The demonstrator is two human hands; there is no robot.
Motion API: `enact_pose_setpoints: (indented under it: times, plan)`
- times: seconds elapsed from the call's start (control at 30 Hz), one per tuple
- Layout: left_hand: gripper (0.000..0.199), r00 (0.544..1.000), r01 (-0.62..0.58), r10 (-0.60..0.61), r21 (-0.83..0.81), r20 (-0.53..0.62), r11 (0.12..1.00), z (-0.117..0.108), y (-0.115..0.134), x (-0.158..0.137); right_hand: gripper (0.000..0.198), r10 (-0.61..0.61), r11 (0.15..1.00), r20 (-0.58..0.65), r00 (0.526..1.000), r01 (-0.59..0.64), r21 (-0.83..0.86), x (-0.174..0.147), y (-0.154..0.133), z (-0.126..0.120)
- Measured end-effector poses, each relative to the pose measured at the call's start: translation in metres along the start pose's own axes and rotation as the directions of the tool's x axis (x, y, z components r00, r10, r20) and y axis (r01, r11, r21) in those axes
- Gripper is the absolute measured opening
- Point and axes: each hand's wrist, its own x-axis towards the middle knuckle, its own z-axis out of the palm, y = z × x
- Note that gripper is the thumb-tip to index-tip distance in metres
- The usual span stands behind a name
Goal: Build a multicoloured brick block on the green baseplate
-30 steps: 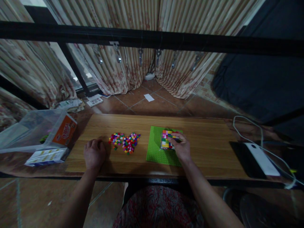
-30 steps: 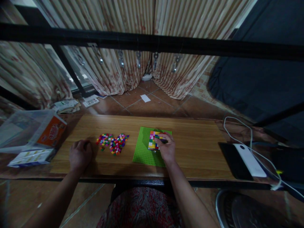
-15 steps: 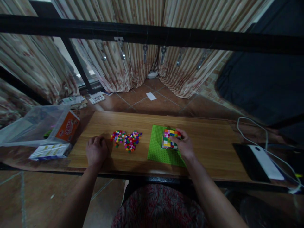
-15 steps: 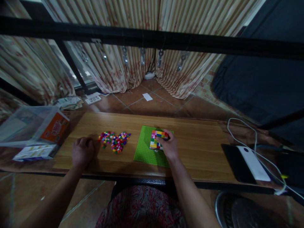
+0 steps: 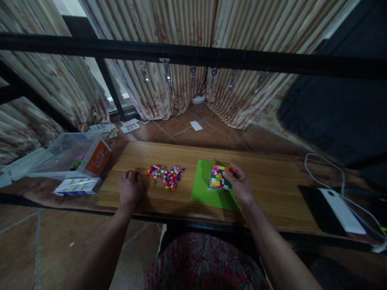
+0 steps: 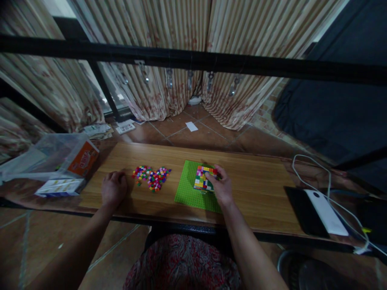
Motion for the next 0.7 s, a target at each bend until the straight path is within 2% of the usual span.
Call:
enact_pose_setpoints:
  times: [0.1,0.2,0.27,0.33,0.43,0.5,0.57,0.7]
  plan:
    - [0.025,1.000,-0.001,0.001,0.002,-0.003,1.000,0.001,0.000,0.000,0.047,-0.115,0.993,-0.179,0.977,0.116,-0.006,-0.006,-0.009,-0.006]
    - [0.027,1.000,0.005,-0.005,0.003,0.000,1.000,0.002,0.000,0.000,0.037,-0.207,0.978,-0.215,0.955,0.195,-0.072,-0.023,-0.029,-0.005]
    - [0.026,1.000,0.019,-0.019,0.002,0.000,1.000,0.002,0.000,-0.001,0.031,-0.277,0.959,-0.129,0.952,0.265,-0.100,-0.040,-0.041,0.002]
    - [0.026,1.000,0.031,-0.031,-0.005,-0.006,1.000,0.002,0.001,-0.002,0.023,-0.341,0.931,0.035,0.940,0.342,-0.125,-0.058,-0.046,0.015]
    - [0.025,1.000,0.020,-0.020,-0.008,-0.011,1.000,0.003,0.001,-0.002,0.016,-0.372,0.878,0.336,0.865,0.445,-0.173,-0.082,-0.041,0.039]
    - [0.025,1.000,0.014,-0.014,0.002,-0.012,1.000,0.004,0.001,-0.003,0.016,-0.351,0.847,0.473,0.808,0.489,-0.207,-0.093,-0.032,0.055]
    - [0.025,1.000,0.019,-0.019,0.012,-0.010,1.000,0.004,0.000,-0.003,0.017,-0.337,0.819,0.539,0.772,0.523,-0.237,-0.100,-0.022,0.070]
    - [0.024,0.999,0.033,-0.033,0.008,-0.011,0.999,0.005,0.001,-0.004,0.016,-0.359,0.742,0.595,0.719,0.606,-0.285,-0.101,-0.009,0.094]
